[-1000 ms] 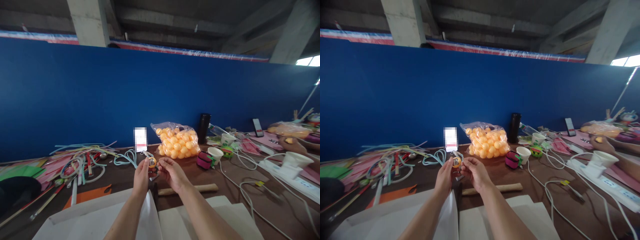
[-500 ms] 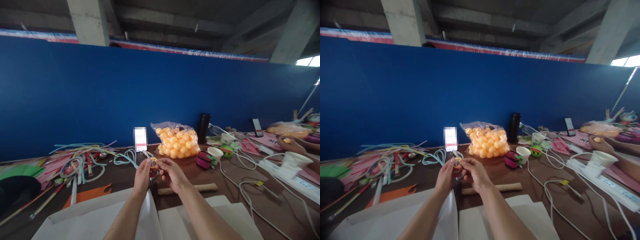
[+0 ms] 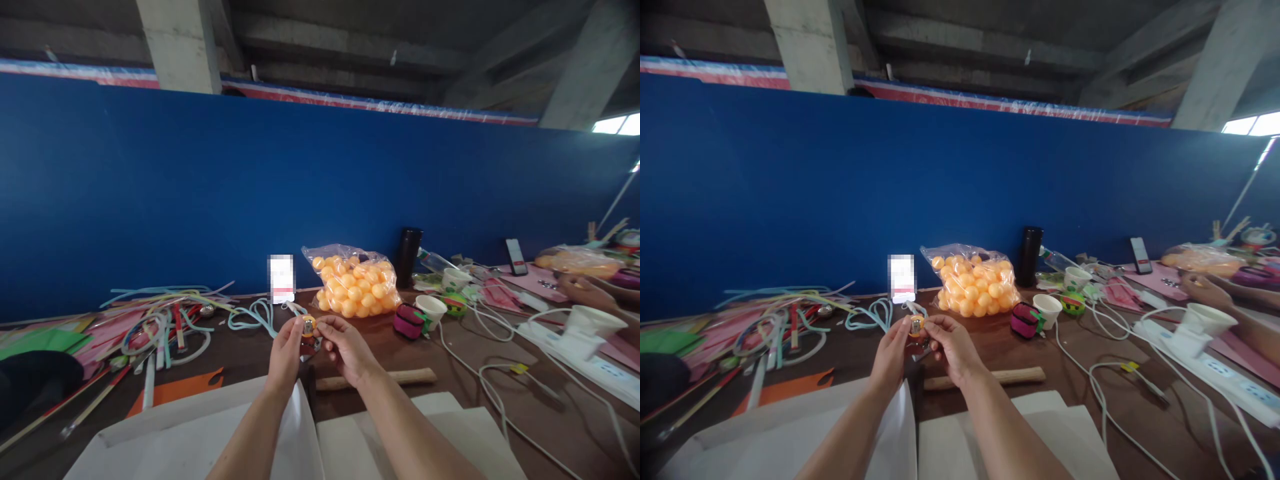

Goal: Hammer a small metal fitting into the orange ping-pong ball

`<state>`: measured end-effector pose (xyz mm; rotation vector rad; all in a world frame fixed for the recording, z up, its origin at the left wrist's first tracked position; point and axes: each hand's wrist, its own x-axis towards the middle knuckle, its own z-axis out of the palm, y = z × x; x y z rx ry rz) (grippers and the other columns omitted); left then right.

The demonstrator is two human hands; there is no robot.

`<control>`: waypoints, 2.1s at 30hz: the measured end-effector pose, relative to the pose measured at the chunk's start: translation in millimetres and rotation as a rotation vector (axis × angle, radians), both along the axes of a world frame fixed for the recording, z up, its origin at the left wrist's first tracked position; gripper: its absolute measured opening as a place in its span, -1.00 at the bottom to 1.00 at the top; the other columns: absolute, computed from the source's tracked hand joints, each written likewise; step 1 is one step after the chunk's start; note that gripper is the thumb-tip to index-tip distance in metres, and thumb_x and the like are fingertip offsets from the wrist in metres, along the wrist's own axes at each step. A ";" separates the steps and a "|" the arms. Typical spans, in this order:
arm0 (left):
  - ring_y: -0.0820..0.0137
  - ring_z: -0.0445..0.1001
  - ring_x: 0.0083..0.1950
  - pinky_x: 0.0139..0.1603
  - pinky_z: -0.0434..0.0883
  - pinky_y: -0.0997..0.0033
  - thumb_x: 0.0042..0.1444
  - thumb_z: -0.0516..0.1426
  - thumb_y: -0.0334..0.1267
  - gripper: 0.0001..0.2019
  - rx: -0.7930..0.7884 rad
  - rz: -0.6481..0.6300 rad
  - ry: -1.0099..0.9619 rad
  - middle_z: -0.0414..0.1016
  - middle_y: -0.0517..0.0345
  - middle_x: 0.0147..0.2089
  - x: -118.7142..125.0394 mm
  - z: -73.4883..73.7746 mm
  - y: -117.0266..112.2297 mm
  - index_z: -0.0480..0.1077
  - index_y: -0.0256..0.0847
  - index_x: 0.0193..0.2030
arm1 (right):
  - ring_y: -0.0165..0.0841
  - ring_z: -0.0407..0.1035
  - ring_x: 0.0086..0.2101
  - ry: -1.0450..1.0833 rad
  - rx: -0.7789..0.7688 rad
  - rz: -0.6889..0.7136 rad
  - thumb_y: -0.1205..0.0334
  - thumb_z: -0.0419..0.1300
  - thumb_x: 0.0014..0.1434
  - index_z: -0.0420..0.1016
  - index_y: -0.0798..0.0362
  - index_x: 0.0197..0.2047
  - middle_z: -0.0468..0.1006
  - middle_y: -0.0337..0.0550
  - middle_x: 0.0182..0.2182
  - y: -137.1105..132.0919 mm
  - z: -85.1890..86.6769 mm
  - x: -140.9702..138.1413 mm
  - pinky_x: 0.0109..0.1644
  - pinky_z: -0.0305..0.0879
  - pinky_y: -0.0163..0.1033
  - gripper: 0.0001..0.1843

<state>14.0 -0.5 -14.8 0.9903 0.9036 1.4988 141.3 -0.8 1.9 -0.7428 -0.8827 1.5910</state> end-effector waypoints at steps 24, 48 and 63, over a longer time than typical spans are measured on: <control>0.39 0.47 -0.42 -0.41 0.42 0.42 0.05 0.16 0.08 -0.57 0.028 -0.047 -0.070 0.51 0.08 -0.40 0.5 -3.6 2.4 0.45 -0.31 -0.19 | -0.60 0.15 -0.65 -0.142 0.064 -0.038 0.11 0.40 -0.09 0.50 0.11 -0.39 0.53 -0.27 -0.53 -2.5 4.3 -1.5 -0.67 -0.01 -0.50 -0.72; 0.37 0.48 -0.39 -0.35 0.44 0.38 -0.02 0.21 0.06 -0.58 0.016 -0.070 -0.151 0.50 0.09 -0.41 1.8 4.3 -0.8 0.48 -0.30 -0.23 | -0.58 0.17 -0.66 -0.116 0.081 -0.043 0.08 0.42 -0.13 0.48 0.10 -0.46 0.47 -0.32 -0.62 -4.2 7.2 -4.0 -0.59 0.14 -0.44 -0.70; 0.38 0.48 -0.39 -0.34 0.43 0.39 0.05 0.19 0.02 -0.62 0.029 -0.090 -0.179 0.49 0.11 -0.43 2.0 3.7 -0.9 0.47 -0.32 -0.22 | -0.57 0.19 -0.63 -0.110 0.091 -0.038 0.11 0.42 -0.12 0.49 0.10 -0.45 0.52 -0.28 -0.55 -3.7 6.3 -3.8 -0.57 0.18 -0.44 -0.73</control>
